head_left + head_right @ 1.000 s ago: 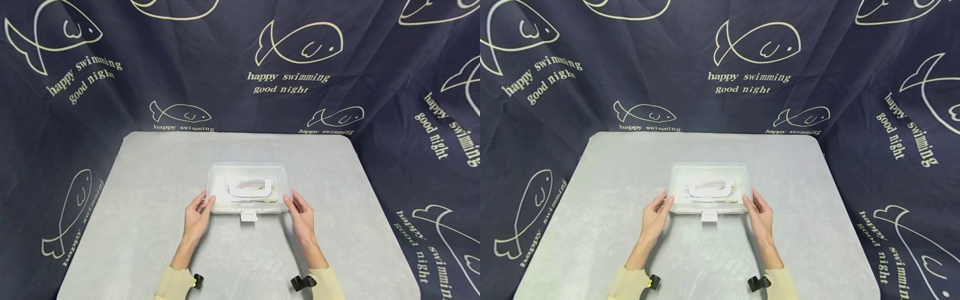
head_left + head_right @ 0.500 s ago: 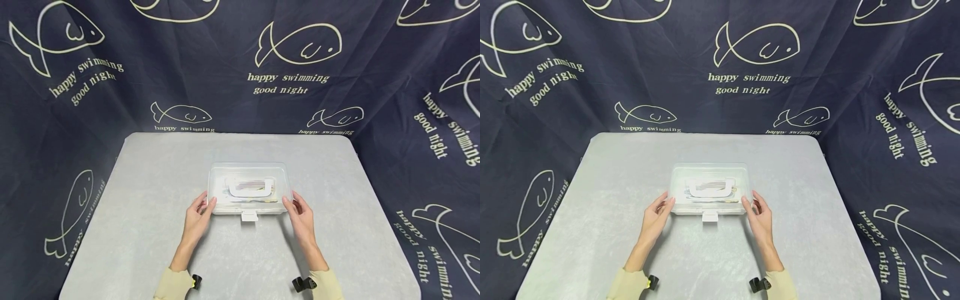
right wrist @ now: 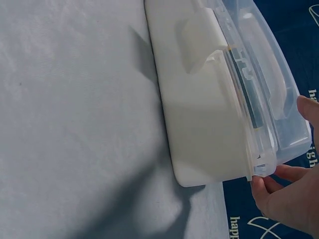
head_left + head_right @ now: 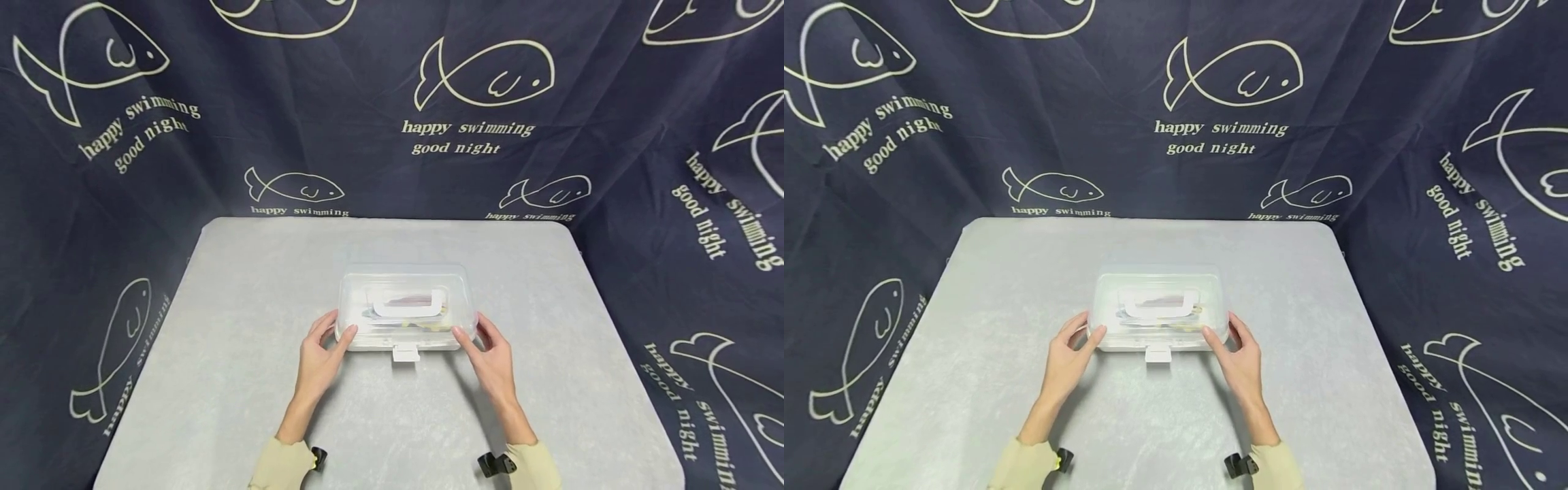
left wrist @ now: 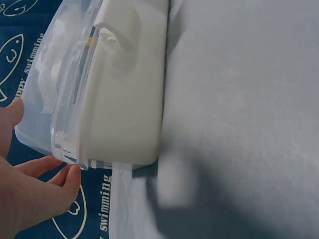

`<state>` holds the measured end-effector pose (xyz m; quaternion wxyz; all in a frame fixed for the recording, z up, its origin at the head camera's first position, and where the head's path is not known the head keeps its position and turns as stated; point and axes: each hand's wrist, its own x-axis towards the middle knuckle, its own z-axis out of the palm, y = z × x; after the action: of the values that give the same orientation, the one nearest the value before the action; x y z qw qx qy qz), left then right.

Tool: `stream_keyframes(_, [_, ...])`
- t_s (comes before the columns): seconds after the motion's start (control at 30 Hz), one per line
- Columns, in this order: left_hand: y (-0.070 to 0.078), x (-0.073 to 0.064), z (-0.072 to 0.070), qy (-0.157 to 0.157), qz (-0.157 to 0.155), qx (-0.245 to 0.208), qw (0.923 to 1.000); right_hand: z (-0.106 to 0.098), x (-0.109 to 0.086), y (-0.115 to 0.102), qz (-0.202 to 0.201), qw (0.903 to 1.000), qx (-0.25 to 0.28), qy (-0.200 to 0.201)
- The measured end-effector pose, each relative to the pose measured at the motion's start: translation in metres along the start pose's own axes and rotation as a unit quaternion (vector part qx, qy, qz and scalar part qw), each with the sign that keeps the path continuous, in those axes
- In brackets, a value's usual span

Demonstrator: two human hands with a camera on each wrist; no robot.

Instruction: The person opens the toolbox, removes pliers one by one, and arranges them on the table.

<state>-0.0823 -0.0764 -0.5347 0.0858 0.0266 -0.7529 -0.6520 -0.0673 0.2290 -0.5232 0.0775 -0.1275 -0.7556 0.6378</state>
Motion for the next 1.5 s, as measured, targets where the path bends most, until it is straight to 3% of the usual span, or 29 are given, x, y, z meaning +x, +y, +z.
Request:
stream_keyframes(0.23, [0.008,0.006,0.002,0.028,0.003,0.006,0.9996,0.001,0.005,-0.003,-0.028,0.9995,0.002,0.015])
stream_keyframes(0.67, [0.018,0.017,0.0,0.02,0.021,-0.002,0.9996,0.003,0.018,-0.015,-0.075,0.9967,0.006,0.031])
stream_keyframes(0.9, [0.022,0.023,0.002,0.036,0.029,-0.003,0.9989,0.005,0.024,-0.018,-0.094,0.9945,-0.011,0.045])
stream_keyframes(1.2, [0.025,0.029,0.007,0.055,0.028,0.004,0.9981,0.011,0.011,-0.061,-0.097,0.9929,-0.034,0.06])
stream_keyframes(1.5, [0.031,0.036,0.007,0.058,0.037,0.027,0.9973,0.012,0.017,-0.067,-0.122,0.989,-0.038,0.074])
